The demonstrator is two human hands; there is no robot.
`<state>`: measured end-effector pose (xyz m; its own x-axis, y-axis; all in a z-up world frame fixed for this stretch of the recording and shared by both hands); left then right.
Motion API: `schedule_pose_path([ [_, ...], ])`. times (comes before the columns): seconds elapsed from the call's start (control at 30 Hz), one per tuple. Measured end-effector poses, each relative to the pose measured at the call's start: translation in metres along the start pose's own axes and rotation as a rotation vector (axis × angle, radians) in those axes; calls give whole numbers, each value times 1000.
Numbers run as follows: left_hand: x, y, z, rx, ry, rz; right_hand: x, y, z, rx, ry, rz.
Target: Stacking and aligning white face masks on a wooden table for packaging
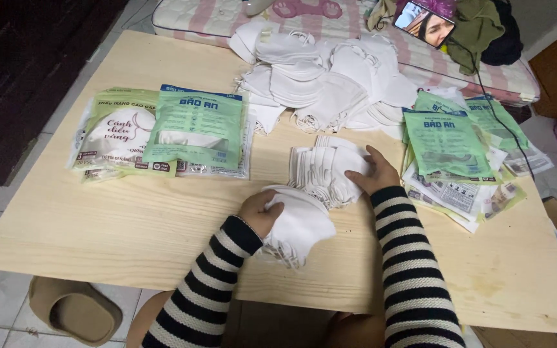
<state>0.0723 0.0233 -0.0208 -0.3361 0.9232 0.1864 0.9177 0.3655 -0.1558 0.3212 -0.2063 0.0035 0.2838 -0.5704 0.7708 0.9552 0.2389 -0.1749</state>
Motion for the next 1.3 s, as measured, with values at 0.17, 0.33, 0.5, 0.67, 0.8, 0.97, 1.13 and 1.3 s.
schedule_pose_path([
  [0.17, 23, -7, -19, 18, -110, -115, 14, -8, 23, 132, -24, -126],
  [0.33, 31, 0, -11, 9, -72, -160, 26, 17, 9, 323, 189, -235],
  [0.5, 38, -2, -13, 10, -51, -205, 44, -39, 62, 392, 758, 98],
  [0.67, 26, 9, 11, -7, -244, -158, 11, -119, 153, 567, 542, 456],
  [0.8, 30, -10, -25, 7, -310, -157, -29, -101, 131, 504, 602, 527],
  [0.97, 27, -5, -15, -35, -368, -169, -45, -106, 134, 490, 588, 561],
  [1.13, 22, -11, -26, -66, -327, -188, -46, -117, 144, 482, 573, 597],
  [1.3, 29, -17, -42, -101, -182, -174, -19, -73, 119, 458, 548, 363],
])
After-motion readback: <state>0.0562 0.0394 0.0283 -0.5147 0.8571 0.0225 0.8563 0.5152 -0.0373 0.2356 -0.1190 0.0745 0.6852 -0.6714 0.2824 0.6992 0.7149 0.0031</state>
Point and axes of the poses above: each hand's wrist, its own y-axis towards the middle knuckle, its own x-axis out of the back of the hand, z = x × y, the point moved 8 cm from there along y, towards the middle knuckle, and after that the axes turned 6 degrees about -x, right-handed, at the moved point
